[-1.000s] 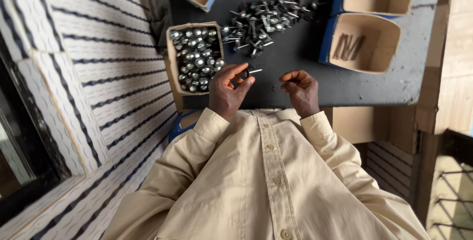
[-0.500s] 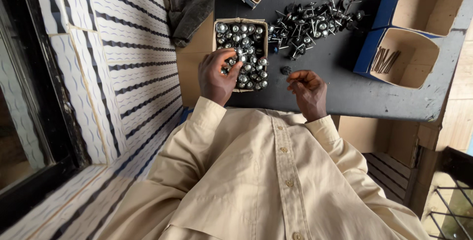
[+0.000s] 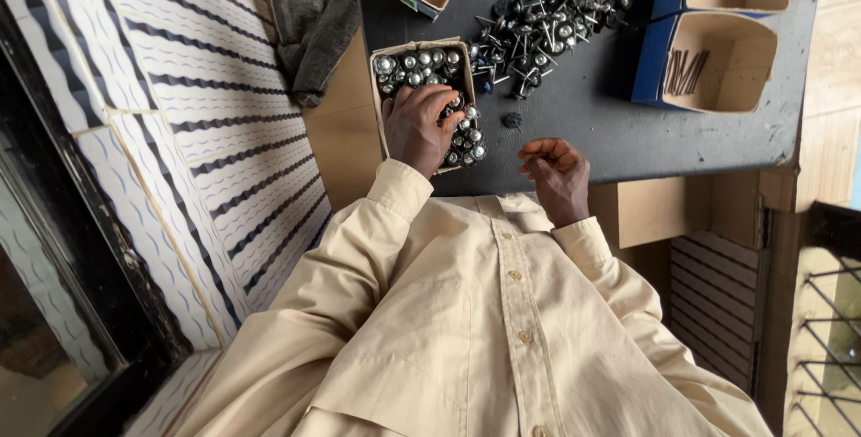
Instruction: The person assembles roofing fasteners by threading washers onto nails by hand and placing nails into cardboard boxes.
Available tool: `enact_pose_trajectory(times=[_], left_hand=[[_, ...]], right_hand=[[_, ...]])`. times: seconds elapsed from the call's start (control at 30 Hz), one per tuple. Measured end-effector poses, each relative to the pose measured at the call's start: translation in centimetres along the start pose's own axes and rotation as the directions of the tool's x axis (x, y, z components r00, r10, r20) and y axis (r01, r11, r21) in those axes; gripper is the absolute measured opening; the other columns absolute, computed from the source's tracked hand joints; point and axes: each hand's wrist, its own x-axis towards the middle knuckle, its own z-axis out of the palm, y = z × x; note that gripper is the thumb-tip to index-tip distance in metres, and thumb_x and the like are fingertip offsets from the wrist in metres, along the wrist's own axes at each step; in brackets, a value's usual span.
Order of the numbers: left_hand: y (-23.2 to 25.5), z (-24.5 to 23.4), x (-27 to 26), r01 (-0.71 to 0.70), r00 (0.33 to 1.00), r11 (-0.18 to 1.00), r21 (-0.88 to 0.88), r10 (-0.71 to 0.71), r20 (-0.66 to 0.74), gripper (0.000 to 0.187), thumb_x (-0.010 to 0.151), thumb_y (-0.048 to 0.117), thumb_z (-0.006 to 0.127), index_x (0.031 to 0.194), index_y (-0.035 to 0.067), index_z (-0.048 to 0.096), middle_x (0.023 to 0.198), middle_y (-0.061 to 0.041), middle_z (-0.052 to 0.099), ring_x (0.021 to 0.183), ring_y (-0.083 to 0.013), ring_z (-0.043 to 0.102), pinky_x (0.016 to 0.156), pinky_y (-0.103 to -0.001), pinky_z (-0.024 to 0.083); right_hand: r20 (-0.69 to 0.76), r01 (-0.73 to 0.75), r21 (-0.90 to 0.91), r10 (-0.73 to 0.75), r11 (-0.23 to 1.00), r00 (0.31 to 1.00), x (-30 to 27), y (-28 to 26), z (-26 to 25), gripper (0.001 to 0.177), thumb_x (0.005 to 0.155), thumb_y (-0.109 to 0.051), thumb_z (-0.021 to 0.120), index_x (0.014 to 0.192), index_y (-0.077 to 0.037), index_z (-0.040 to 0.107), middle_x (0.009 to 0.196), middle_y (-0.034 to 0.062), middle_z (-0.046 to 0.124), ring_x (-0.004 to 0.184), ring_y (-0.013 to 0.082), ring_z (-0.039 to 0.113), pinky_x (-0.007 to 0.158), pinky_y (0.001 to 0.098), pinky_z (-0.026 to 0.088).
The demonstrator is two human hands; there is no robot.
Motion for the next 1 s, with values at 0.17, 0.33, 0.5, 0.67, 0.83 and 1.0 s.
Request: enact_pose_trajectory(times=[0.17,0.33,0.5,0.67,0.83,1.0], left_hand=[[0.1,0.1,0.3,-0.043,0.999,0.997,0.065,0.041,0.029,0.022,0.083,0.028,0.084,0.097,0.013,0.08,0.115,0.001,0.072,0.105,-0.0242,0.059,0.098,-0.044,0.043],[-0.1,-1.0,-0.8,-0.092,0.99,0.996,0.009,0.092,-0.105,0.018,0.088,0.018,0.079,0.104,0.01,0.078,0.119,-0.003,0.07,0.106,-0.028,0.058,0.095,-0.042,0.047],[-0.3,-2.5,-2.1,-0.072,0.982,0.997,-0.017,0.068,-0.178,0.015,0.087,0.013,0.078,0.102,0.011,0.076,0.113,-0.001,0.07,0.103,-0.028,0.061,0.094,-0.043,0.048],[0.5,-3.0,-4.0,-0.082,0.978,0.989,-0.126,0.056,-0.199,0.015,0.089,0.004,0.075,0.103,0.01,0.073,0.108,-0.002,0.072,0.098,-0.0272,0.064,0.091,-0.04,0.049],[1.8,-2.9,-5.4,-0.133,0.975,0.982,-0.136,0.105,-0.194,0.016,0.089,0.004,0.076,0.103,0.009,0.073,0.109,-0.003,0.071,0.098,-0.0263,0.065,0.092,-0.04,0.05],[3.2,-1.8,-6.2,-0.101,0.975,0.987,-0.126,0.073,-0.209,0.016,0.088,0.005,0.076,0.103,0.009,0.073,0.109,-0.004,0.071,0.097,-0.0277,0.064,0.091,-0.04,0.051]], right_hand=[[-0.01,0.009,0.033,-0.009,0.999,1.0,-0.4,0.3,-0.2,0.016,0.093,0.005,0.058,0.103,0.001,0.069,0.098,0.0103,0.076,0.077,0.0127,0.071,0.07,0.0261,0.057],[0.01,-0.001,0.049,0.001,0.999,1.0,0.4,0.4,0.7,0.015,0.093,0.005,0.059,0.104,0.001,0.069,0.098,0.0101,0.076,0.077,0.0127,0.071,0.069,0.0254,0.057],[-0.023,0.011,-0.039,-0.012,0.999,1.0,2.1,0.3,1.2,0.012,0.093,0.002,0.062,0.101,0.0,0.071,0.096,0.0087,0.076,0.075,0.0126,0.071,0.063,0.0243,0.056],[-0.119,0.073,-0.259,-0.107,0.963,0.987,3.9,0.8,1.1,0.015,0.091,-0.003,0.065,0.103,-0.001,0.073,0.089,0.007,0.076,0.074,0.0134,0.07,0.068,0.027,0.059],[-0.15,0.103,-0.494,-0.202,0.863,0.968,4.8,1.0,0.6,0.026,0.082,-0.01,0.073,0.107,-0.004,0.075,0.08,0.007,0.073,0.071,0.0174,0.069,0.07,0.0329,0.056],[-0.091,0.084,-0.545,-0.159,0.834,0.983,5.3,1.0,0.2,0.026,0.083,-0.014,0.073,0.108,-0.009,0.076,0.081,0.0048,0.074,0.072,0.0187,0.072,0.071,0.0339,0.056]])
